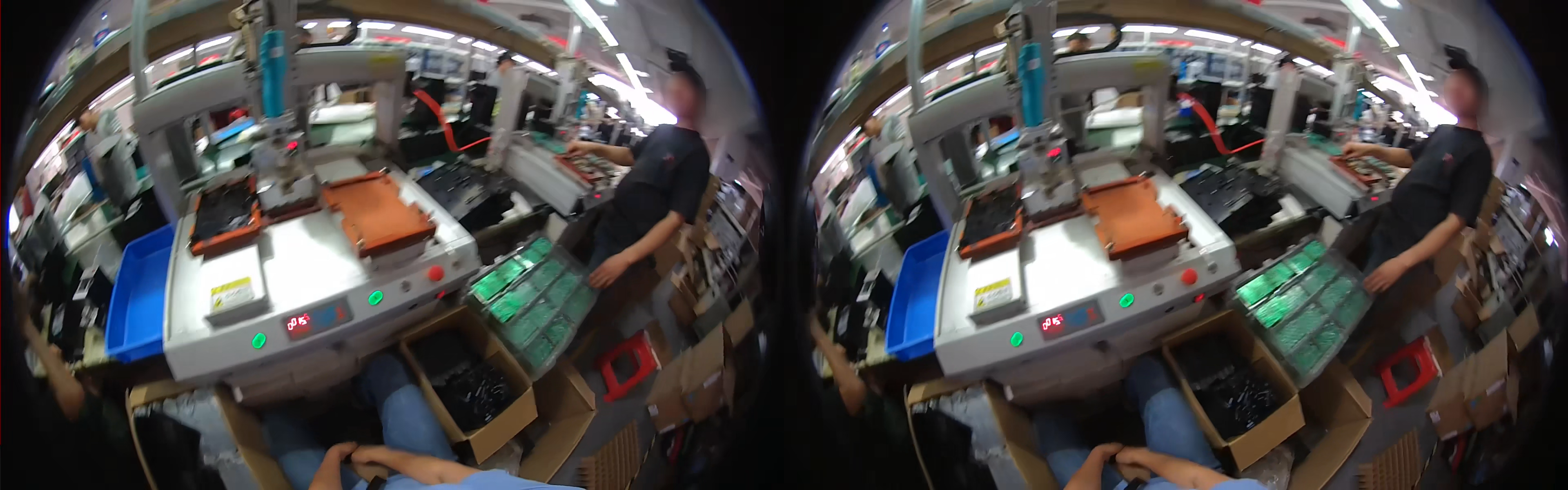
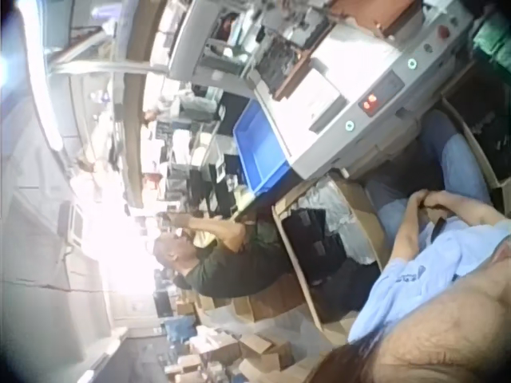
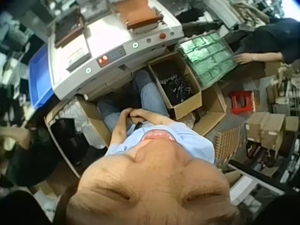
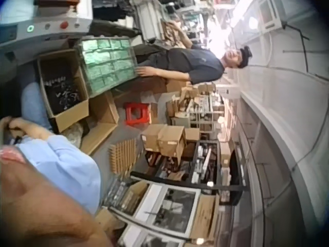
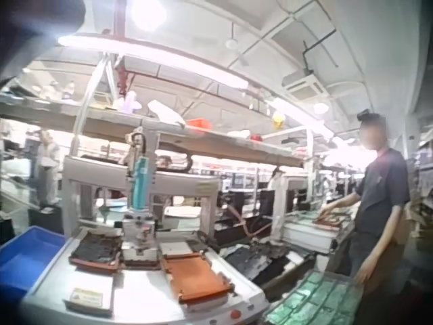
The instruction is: Operating a machinery station to process electronic components by loading parts into a jig and activating the press buttons.
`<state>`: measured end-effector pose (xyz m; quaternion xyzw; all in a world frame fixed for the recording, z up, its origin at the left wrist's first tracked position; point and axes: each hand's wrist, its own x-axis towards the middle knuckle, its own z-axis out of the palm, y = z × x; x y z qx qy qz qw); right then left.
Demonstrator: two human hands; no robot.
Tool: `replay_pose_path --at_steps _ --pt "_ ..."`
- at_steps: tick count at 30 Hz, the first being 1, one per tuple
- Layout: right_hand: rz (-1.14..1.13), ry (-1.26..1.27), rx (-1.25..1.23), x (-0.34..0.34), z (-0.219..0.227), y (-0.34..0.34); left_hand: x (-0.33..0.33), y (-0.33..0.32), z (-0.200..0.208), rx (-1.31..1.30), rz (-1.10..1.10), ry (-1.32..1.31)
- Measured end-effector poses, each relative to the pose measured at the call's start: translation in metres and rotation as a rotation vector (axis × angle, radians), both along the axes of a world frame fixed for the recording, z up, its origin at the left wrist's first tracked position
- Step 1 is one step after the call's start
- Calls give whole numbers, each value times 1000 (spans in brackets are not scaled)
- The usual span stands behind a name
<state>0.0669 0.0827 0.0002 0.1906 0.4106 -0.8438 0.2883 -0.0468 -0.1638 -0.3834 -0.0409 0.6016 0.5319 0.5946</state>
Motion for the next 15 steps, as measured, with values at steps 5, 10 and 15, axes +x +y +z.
replay_pose_path --at_steps 5,10,15 --pt "2 100 294 -6 -8 30 -36 90 -20 32 -61 -44" --pt "102 128 474 28 -37 34 -28 71 -49 -55 -29 -146" --pt "283 199 642 45 -64 28 -25 42 -75 -29 69 -109"
